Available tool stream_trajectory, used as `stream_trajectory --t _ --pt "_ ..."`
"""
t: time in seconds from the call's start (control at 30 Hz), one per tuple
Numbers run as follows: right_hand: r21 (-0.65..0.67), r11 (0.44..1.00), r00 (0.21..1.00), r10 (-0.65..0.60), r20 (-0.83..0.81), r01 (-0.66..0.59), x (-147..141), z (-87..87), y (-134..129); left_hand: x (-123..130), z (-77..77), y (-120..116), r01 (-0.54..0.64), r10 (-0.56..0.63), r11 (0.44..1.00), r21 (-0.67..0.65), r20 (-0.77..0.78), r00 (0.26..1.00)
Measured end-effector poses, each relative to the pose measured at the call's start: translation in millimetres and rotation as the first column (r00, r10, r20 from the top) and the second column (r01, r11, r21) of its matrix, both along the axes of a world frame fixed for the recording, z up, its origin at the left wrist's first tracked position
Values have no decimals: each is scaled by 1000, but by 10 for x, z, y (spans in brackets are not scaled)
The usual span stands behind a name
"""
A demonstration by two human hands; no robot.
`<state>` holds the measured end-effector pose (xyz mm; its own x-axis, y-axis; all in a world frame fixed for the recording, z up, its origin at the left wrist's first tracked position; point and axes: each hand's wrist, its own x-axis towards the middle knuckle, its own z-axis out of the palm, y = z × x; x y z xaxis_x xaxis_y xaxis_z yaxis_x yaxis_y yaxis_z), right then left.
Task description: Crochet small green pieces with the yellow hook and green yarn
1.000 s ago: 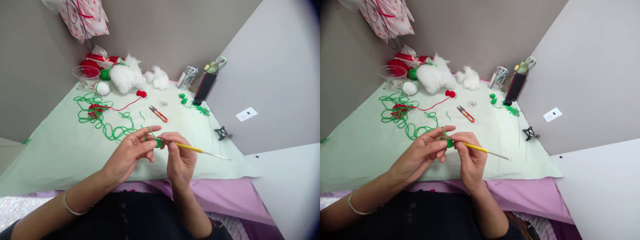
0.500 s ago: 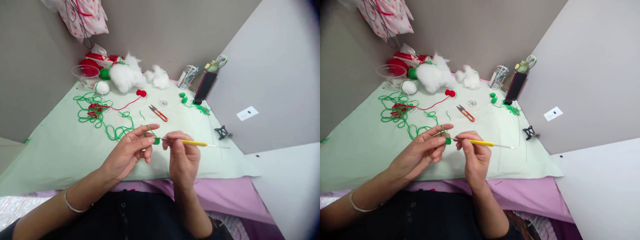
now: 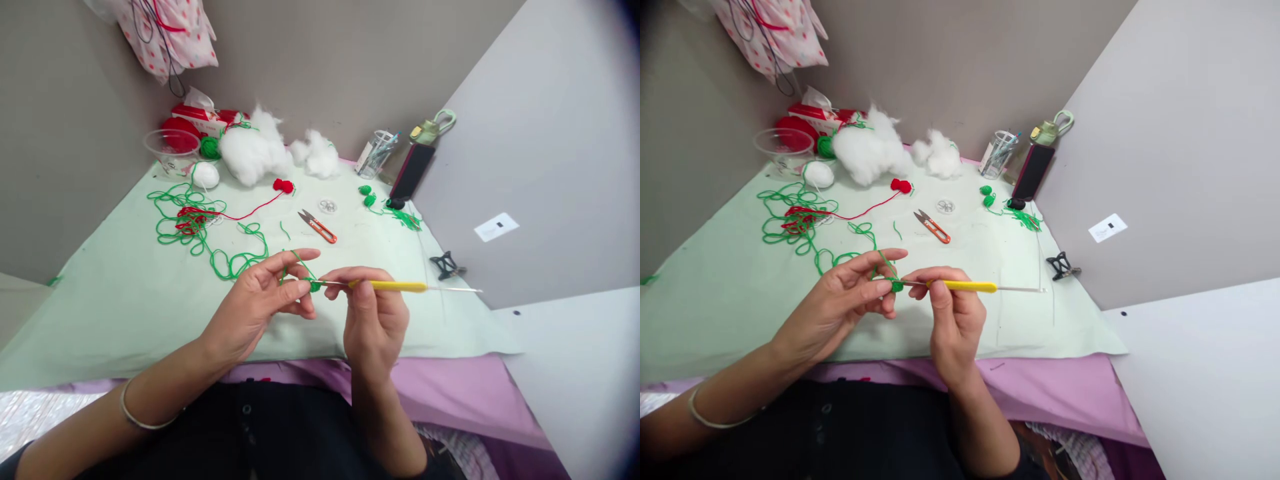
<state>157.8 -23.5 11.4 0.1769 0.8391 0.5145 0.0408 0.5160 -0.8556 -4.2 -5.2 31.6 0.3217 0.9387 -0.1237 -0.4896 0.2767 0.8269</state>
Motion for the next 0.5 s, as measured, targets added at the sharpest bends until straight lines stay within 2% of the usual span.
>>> stream_trajectory --t 0.1,0.2,0.27,0.33,0.4,0.5 --pt "160 984 966 -114 234 77 -10 6 -53 6 -45 -7 -53 58 995 80 -65 996" --pt "387 920 852 -254 458 66 -44 -57 -61 30 -80 -25 -118 135 982 149 -110 985" --pt "491 866 767 -376 519 92 -79 -128 -44 47 -79 -32 -145 157 979 143 -81 984" --pt "545 825 725 -468 506 152 -106 -185 -27 50 -61 -24 -102 102 994 50 0 995" --pt "513 838 757 -454 469 185 -110 -197 -18 33 -38 5 8 1 995 -95 99 995" --pt "321 931 918 -270 290 173 -80 -131 -13 -13 -14 60 114 -72 970 -215 194 978"
